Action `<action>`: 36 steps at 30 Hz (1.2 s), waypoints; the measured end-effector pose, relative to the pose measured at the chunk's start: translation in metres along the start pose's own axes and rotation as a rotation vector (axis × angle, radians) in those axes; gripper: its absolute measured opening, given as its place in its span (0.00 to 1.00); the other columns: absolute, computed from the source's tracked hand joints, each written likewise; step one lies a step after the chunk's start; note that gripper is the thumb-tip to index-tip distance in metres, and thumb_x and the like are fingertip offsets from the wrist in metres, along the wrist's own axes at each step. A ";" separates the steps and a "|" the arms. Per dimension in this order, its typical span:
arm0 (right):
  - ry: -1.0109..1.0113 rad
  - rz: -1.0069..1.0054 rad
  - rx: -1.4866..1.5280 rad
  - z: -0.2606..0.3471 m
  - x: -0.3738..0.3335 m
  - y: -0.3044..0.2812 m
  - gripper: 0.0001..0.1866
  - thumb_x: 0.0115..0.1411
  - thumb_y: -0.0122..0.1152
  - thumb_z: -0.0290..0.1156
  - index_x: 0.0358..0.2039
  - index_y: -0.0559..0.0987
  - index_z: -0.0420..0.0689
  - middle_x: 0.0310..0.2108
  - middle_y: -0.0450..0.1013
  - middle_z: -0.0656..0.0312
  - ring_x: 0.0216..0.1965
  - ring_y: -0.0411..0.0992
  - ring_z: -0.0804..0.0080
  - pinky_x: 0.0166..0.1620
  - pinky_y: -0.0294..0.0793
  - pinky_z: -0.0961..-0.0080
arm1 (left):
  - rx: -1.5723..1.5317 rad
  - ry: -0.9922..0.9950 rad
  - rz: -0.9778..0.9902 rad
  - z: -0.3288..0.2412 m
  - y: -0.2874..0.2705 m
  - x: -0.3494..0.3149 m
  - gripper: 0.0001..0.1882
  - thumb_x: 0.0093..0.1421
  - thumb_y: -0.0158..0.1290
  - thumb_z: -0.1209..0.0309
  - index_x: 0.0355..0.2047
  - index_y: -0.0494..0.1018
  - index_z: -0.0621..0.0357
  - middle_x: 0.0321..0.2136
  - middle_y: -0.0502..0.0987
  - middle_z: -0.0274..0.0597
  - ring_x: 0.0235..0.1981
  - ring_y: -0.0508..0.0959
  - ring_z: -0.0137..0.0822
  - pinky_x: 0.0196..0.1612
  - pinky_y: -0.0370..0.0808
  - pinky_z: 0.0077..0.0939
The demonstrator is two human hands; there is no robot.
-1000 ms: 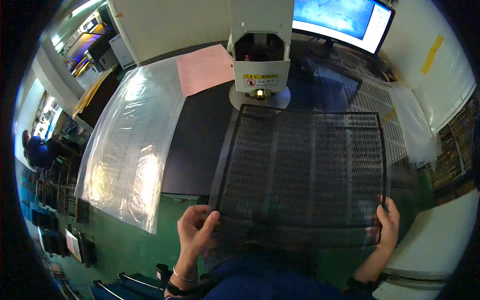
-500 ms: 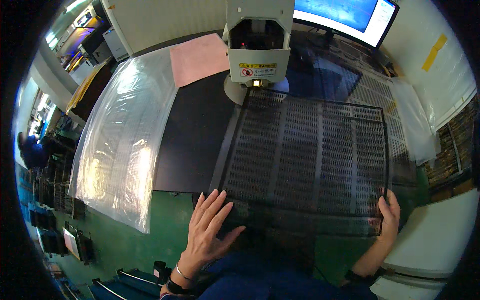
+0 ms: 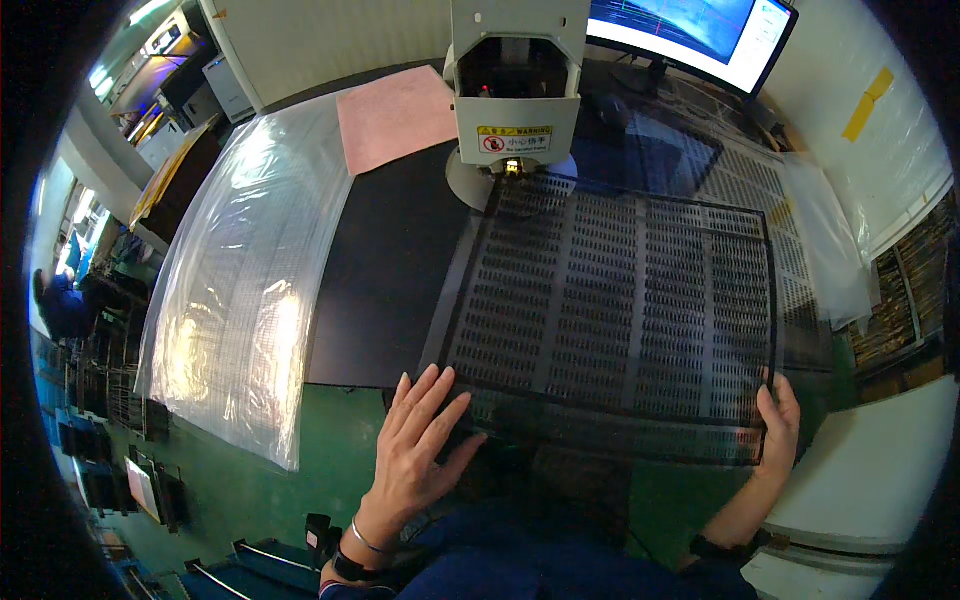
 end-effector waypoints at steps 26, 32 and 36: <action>-0.020 0.005 -0.044 0.002 0.005 0.001 0.13 0.58 0.52 0.33 0.43 0.70 0.43 0.28 0.73 0.66 0.20 0.72 0.81 0.17 0.73 0.83 | 0.027 0.030 -0.012 0.001 -0.002 0.003 0.24 0.43 0.62 0.71 0.43 0.71 0.60 0.51 0.67 0.50 0.54 0.66 0.48 0.56 0.60 0.48; -0.021 -0.037 -0.047 0.003 0.005 -0.004 0.15 0.59 0.50 0.31 0.46 0.70 0.41 0.27 0.73 0.68 0.18 0.68 0.87 0.13 0.66 0.90 | 0.016 0.037 -0.012 0.000 0.001 0.007 0.24 0.43 0.62 0.71 0.43 0.72 0.60 0.51 0.67 0.50 0.55 0.65 0.48 0.56 0.60 0.47; -0.034 0.045 -0.078 -0.002 0.011 -0.007 0.16 0.57 0.54 0.33 0.44 0.70 0.42 0.31 0.72 0.67 0.26 0.71 0.81 0.19 0.72 0.81 | -0.041 0.008 -0.137 0.003 -0.015 0.000 0.22 0.41 0.63 0.73 0.39 0.72 0.62 0.48 0.70 0.52 0.53 0.67 0.50 0.56 0.60 0.47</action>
Point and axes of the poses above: each hand's wrist, its own x-axis towards the middle knuckle, its own y-axis out of the palm, z = x × y, the point moved 10 cm from there along x, towards the middle knuckle
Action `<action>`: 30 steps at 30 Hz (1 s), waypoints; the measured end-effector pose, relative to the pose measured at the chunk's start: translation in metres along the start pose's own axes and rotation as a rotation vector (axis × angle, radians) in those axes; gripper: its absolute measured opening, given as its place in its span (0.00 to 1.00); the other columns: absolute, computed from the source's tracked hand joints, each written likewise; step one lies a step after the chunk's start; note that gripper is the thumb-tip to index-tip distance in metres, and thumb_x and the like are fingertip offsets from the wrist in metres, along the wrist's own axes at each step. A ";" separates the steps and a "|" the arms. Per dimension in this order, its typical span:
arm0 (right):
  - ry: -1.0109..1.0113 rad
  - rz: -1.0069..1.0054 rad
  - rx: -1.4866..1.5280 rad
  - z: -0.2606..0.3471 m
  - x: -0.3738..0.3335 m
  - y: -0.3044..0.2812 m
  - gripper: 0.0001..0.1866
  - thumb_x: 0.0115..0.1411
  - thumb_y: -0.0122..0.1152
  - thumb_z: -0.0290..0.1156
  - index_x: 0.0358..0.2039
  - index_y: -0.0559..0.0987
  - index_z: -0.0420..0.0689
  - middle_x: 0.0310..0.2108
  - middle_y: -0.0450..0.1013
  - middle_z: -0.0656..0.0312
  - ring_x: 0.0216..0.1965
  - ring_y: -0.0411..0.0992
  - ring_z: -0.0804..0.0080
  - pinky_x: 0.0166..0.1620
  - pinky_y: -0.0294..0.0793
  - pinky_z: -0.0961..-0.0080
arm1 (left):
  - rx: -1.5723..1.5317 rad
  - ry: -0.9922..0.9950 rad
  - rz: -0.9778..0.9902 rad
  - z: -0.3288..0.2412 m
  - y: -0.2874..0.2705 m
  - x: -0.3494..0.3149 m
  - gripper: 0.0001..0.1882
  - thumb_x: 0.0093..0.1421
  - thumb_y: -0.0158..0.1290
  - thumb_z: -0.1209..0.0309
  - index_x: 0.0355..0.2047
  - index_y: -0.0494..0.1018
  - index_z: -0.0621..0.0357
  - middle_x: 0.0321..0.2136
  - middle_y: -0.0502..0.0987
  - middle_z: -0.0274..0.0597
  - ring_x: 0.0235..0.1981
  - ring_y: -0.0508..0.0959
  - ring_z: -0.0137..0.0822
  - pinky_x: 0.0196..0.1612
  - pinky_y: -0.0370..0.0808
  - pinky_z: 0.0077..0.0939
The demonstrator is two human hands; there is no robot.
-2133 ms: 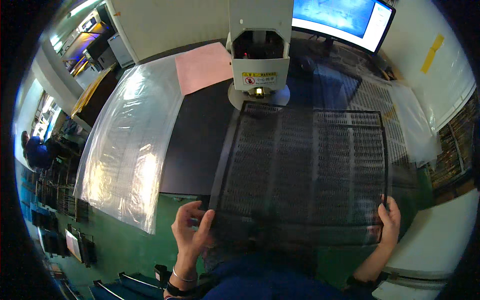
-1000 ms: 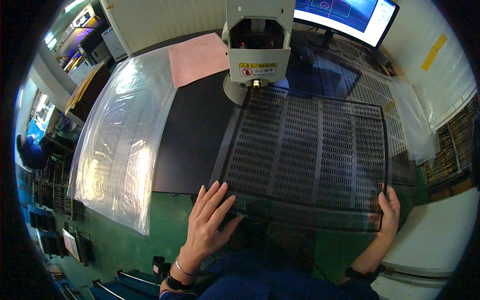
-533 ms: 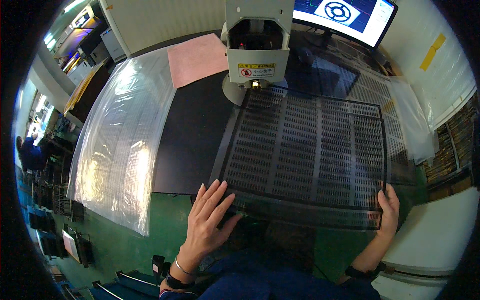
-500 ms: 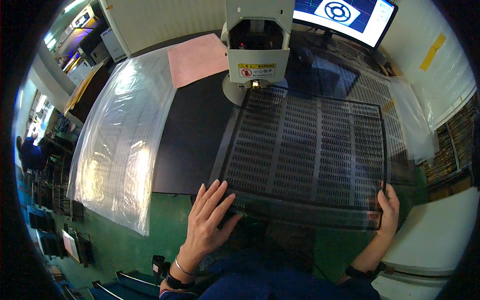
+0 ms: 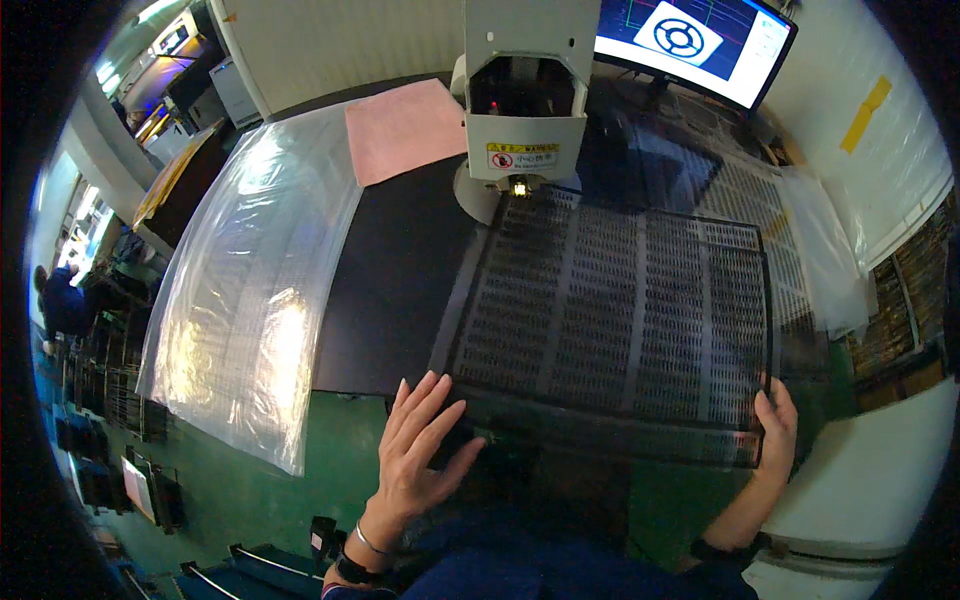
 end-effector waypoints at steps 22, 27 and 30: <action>-0.040 0.222 -0.012 0.004 -0.027 0.011 0.35 0.44 0.58 0.25 0.55 0.60 0.33 0.45 0.67 0.58 0.44 0.67 0.68 0.51 0.64 0.73 | -1.499 -1.193 0.194 0.055 0.056 -0.099 0.27 0.62 0.41 0.53 0.38 0.69 0.71 0.28 0.76 0.53 0.23 0.78 0.42 0.23 0.77 0.28; -0.013 0.250 0.131 0.012 -0.033 0.019 0.36 0.43 0.54 0.22 0.56 0.58 0.31 0.47 0.67 0.57 0.47 0.66 0.70 0.53 0.62 0.76 | -1.240 -1.039 0.177 0.065 0.041 -0.096 0.10 0.57 0.51 0.71 0.30 0.73 0.69 0.23 0.76 0.44 0.21 0.76 0.29 0.21 0.75 0.21; -0.083 0.185 0.166 0.019 -0.035 0.017 0.34 0.45 0.56 0.24 0.55 0.59 0.33 0.46 0.68 0.57 0.43 0.69 0.68 0.50 0.65 0.74 | -1.265 -1.075 0.084 0.057 0.043 -0.083 0.06 0.55 0.53 0.76 0.27 0.73 0.68 0.22 0.75 0.40 0.20 0.75 0.26 0.22 0.75 0.20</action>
Point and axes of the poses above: each hand's wrist, its own x-axis towards the middle knuckle, its own y-axis out of the palm, z = x × y, the point moved 10 cm from there along x, towards the middle knuckle
